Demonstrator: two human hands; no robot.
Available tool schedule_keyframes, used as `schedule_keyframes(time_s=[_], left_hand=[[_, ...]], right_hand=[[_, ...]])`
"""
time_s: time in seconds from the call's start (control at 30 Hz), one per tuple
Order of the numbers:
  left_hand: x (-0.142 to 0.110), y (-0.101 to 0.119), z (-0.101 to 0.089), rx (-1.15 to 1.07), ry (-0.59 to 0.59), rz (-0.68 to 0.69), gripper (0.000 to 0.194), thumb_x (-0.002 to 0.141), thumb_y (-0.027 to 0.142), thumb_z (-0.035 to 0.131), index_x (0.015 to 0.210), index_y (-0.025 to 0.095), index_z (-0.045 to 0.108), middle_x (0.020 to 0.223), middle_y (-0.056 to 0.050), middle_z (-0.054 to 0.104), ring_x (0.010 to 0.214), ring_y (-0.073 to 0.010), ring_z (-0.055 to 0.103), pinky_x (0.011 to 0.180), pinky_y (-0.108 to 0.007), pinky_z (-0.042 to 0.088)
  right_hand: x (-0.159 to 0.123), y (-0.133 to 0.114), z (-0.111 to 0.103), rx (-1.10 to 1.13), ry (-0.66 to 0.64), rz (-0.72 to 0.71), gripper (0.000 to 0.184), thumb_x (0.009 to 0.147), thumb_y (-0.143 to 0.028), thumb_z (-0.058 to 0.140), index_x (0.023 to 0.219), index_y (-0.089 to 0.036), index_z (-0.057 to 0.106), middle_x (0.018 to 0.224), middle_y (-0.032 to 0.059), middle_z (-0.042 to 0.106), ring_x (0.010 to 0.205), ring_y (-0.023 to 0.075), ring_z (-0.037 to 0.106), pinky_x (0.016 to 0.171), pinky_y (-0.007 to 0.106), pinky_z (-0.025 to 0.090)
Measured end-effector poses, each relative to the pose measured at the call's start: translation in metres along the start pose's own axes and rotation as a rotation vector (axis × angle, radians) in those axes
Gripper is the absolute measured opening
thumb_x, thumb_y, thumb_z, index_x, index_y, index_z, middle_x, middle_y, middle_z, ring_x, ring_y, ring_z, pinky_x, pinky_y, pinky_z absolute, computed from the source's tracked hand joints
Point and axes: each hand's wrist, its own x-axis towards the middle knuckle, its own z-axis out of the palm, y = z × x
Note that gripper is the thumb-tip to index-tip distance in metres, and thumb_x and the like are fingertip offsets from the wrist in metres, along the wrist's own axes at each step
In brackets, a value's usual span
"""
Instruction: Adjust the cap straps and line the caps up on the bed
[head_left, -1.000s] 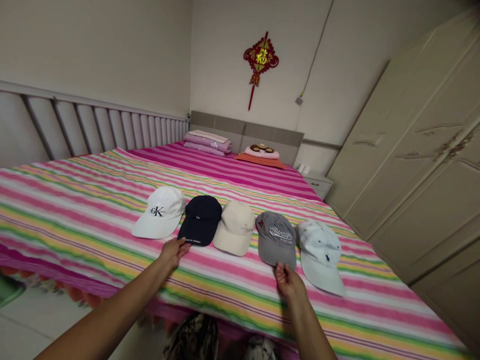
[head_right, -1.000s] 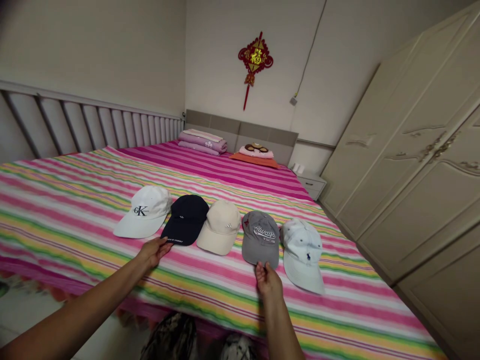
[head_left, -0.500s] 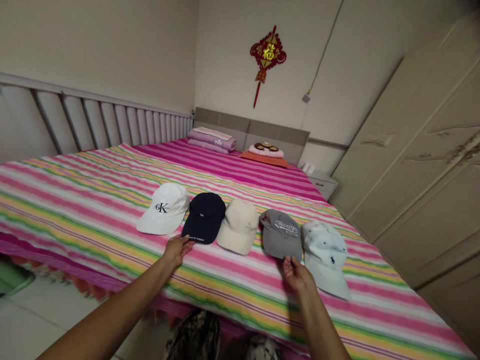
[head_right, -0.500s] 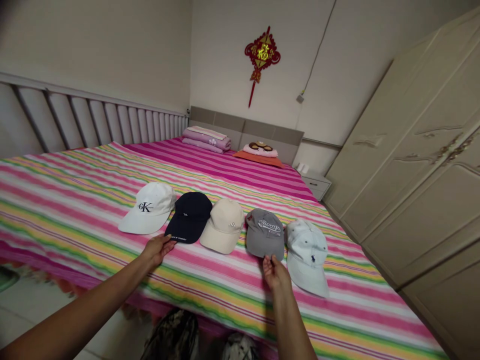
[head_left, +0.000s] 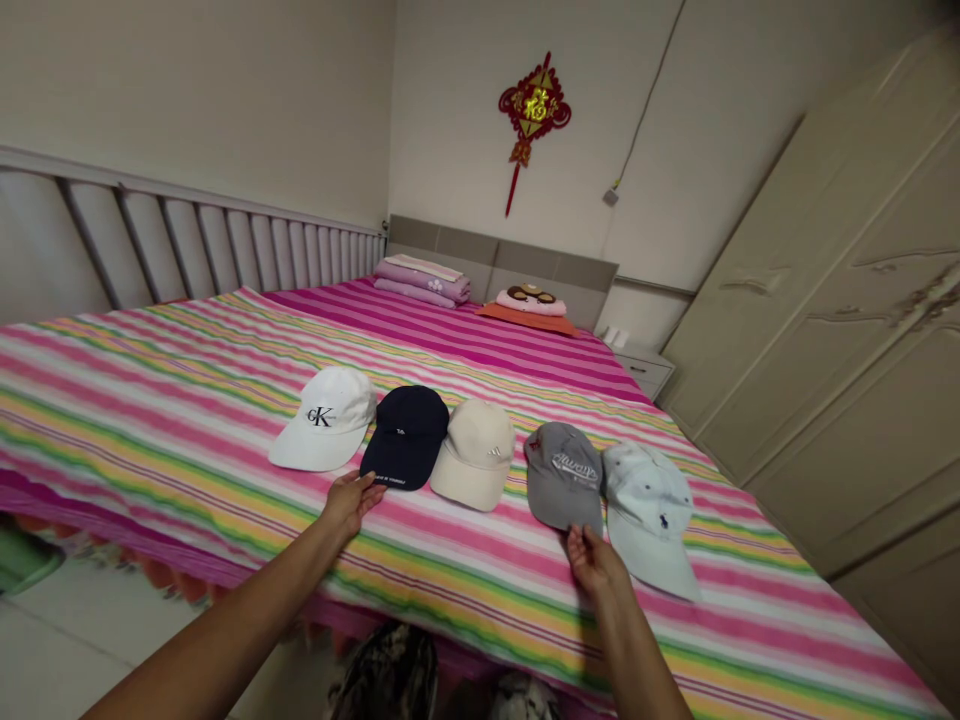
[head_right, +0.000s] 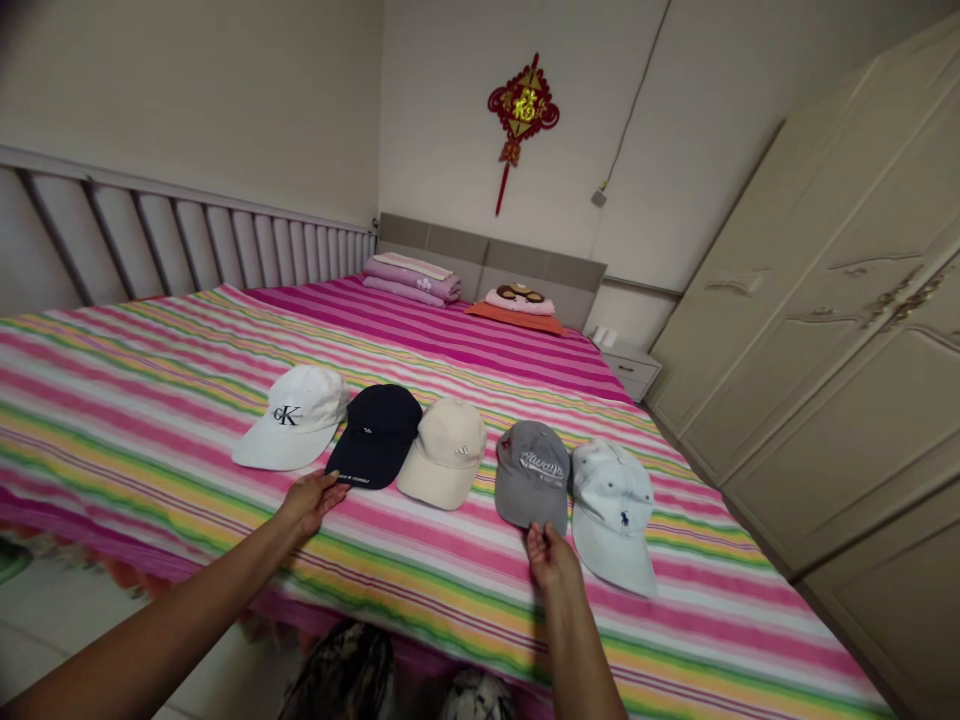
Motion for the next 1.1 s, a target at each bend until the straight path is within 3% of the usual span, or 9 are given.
schedule_keyframes(time_s=[0.1, 0.23, 0.4, 0.53, 0.7, 0.83, 0.97, 1.1], left_hand=[[-0.001, 0.001, 0.0, 0.001, -0.001, -0.001, 0.019, 0.076, 0.001, 0.053, 0.082, 0.015, 0.043, 0.052, 0.003, 0.055, 0.043, -0.0114, 0.059, 0.046, -0.021, 0.05], [-0.003, 0.002, 0.001, 0.007, -0.02, -0.001, 0.016, 0.076, 0.0, 0.052, 0.076, 0.014, 0.043, 0.053, 0.001, 0.056, 0.042, -0.0111, 0.059, 0.044, -0.02, 0.05], [-0.001, 0.001, 0.001, 0.008, -0.021, 0.0, 0.017, 0.077, 0.0, 0.05, 0.076, 0.014, 0.042, 0.052, 0.001, 0.056, 0.042, -0.0111, 0.059, 0.043, -0.019, 0.05], [-0.001, 0.001, 0.001, 0.005, -0.019, -0.003, 0.018, 0.076, 0.0, 0.052, 0.076, 0.014, 0.042, 0.051, 0.001, 0.056, 0.042, -0.0117, 0.059, 0.043, -0.019, 0.05], [-0.003, 0.001, 0.001, -0.013, -0.02, -0.004, 0.018, 0.076, 0.0, 0.053, 0.073, 0.015, 0.043, 0.052, 0.001, 0.056, 0.042, -0.0118, 0.059, 0.043, -0.02, 0.05], [0.001, 0.0, 0.0, -0.029, -0.009, -0.01, 0.017, 0.074, 0.0, 0.055, 0.074, 0.014, 0.045, 0.053, 0.0, 0.057, 0.042, -0.0114, 0.058, 0.043, -0.019, 0.049], [0.005, -0.001, 0.006, -0.063, -0.02, -0.022, 0.016, 0.075, 0.001, 0.055, 0.072, 0.014, 0.047, 0.052, 0.001, 0.056, 0.041, -0.0081, 0.055, 0.045, -0.017, 0.048], [0.003, -0.005, 0.02, -0.092, -0.055, -0.027, 0.015, 0.076, 0.0, 0.051, 0.07, 0.014, 0.049, 0.051, 0.002, 0.055, 0.042, -0.0072, 0.055, 0.05, -0.017, 0.049]], right_hand=[[-0.012, 0.004, -0.007, 0.005, 0.151, 0.078, 0.011, 0.086, -0.02, 0.05, 0.09, -0.011, 0.056, 0.074, -0.001, 0.058, 0.055, 0.0075, 0.055, 0.047, 0.02, 0.048], [-0.028, 0.001, -0.002, 0.028, 0.231, 0.108, 0.011, 0.087, -0.016, 0.048, 0.081, -0.011, 0.055, 0.07, -0.0026, 0.058, 0.054, 0.0069, 0.056, 0.048, 0.02, 0.049], [-0.06, 0.031, 0.017, -0.015, 0.152, 0.214, 0.021, 0.087, -0.01, 0.045, 0.068, -0.011, 0.052, 0.065, -0.0026, 0.059, 0.058, 0.0078, 0.059, 0.055, 0.021, 0.052], [-0.072, 0.067, 0.049, -0.08, 0.037, 0.33, 0.016, 0.084, -0.014, 0.052, 0.068, -0.011, 0.053, 0.067, -0.0015, 0.061, 0.061, 0.01, 0.061, 0.058, 0.026, 0.053], [-0.066, 0.098, 0.093, -0.093, -0.023, 0.408, 0.013, 0.085, -0.022, 0.052, 0.081, -0.011, 0.056, 0.075, 0.0008, 0.061, 0.064, 0.0113, 0.06, 0.057, 0.027, 0.053], [-0.052, 0.113, 0.114, -0.048, 0.007, 0.354, 0.015, 0.086, -0.024, 0.05, 0.092, -0.011, 0.056, 0.08, 0.0009, 0.06, 0.061, 0.0093, 0.058, 0.052, 0.023, 0.05], [-0.036, 0.109, 0.118, -0.018, 0.027, 0.284, 0.016, 0.086, -0.023, 0.05, 0.096, -0.012, 0.055, 0.083, 0.0017, 0.059, 0.062, 0.0093, 0.057, 0.052, 0.023, 0.05], [-0.023, 0.091, 0.107, -0.017, 0.011, 0.214, 0.016, 0.086, -0.022, 0.05, 0.098, -0.012, 0.055, 0.085, 0.0018, 0.059, 0.063, 0.0094, 0.057, 0.052, 0.023, 0.05]])
